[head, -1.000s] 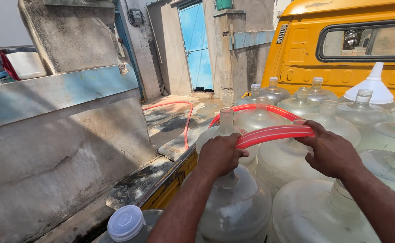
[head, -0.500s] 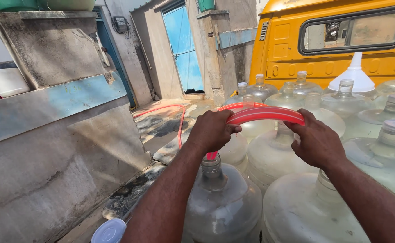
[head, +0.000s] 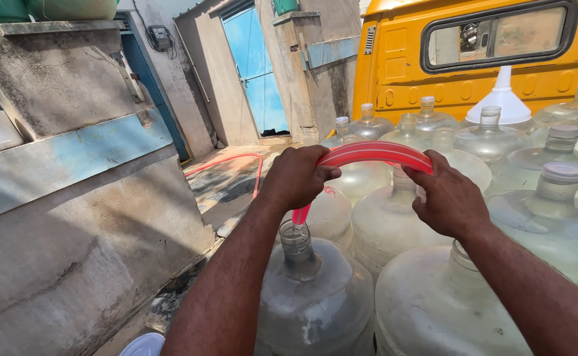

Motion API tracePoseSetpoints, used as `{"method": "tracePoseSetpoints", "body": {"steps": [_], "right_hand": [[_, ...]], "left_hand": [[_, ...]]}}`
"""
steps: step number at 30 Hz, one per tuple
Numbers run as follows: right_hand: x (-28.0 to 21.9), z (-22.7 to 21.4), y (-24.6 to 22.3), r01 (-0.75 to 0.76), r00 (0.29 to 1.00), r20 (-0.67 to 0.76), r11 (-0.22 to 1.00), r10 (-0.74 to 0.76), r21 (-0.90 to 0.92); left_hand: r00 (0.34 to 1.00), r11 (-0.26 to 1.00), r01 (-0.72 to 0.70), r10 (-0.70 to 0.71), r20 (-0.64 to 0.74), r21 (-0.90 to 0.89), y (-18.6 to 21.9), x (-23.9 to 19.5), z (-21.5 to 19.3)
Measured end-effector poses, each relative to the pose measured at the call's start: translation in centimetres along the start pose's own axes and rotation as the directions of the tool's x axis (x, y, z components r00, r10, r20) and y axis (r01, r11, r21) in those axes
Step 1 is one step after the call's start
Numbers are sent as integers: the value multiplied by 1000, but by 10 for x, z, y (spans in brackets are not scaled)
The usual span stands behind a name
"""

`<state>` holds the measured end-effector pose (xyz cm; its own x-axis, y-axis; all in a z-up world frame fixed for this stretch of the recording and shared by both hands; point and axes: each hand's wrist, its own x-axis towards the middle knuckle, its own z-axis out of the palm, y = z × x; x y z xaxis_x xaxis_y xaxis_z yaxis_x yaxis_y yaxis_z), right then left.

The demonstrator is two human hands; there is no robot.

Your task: Filling large plastic water bottles with a hose on the back of a truck.

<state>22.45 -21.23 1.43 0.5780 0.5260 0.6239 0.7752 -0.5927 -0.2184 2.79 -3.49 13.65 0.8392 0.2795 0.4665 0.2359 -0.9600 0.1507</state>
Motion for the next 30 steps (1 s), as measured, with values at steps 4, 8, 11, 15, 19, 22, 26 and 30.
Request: {"method": "tracePoseSetpoints", "body": {"steps": [4, 8, 11, 15, 19, 22, 26, 30], "right_hand": [[-2, -1, -4, 36, 999, 13, 999, -36, -31], [-4, -5, -4, 47, 996, 78, 999, -45, -24], [0, -3, -6, 89, 994, 67, 996, -87, -31], [-2, -1, -6, 102, 990, 103, 994, -97, -44], [-2, 1, -3, 156, 979, 136, 987, -149, -40], [-4, -3, -8, 193, 963, 196, 981, -185, -20], [-2, -5, -8, 171, 958, 246, 983, -150, -65], [-2, -6, -10, 165, 956, 261, 983, -137, -85]], "left_hand": [[998, 999, -15, 12, -55, -40, -23, -10, 20], [993, 997, -74, 71, -91, -28, -26, -18, 25], [996, 998, -60, 59, -61, -10, -28, -25, 21], [1000, 994, 28, -27, 11, -108, -41, -32, 37], [993, 999, 42, -43, 106, 9, -45, -52, 41], [993, 996, 70, -63, 102, -59, -47, -67, 61], [977, 997, 13, -28, -212, -74, -42, -76, 84], [949, 998, -32, 14, -314, -53, -45, -77, 95]]}}
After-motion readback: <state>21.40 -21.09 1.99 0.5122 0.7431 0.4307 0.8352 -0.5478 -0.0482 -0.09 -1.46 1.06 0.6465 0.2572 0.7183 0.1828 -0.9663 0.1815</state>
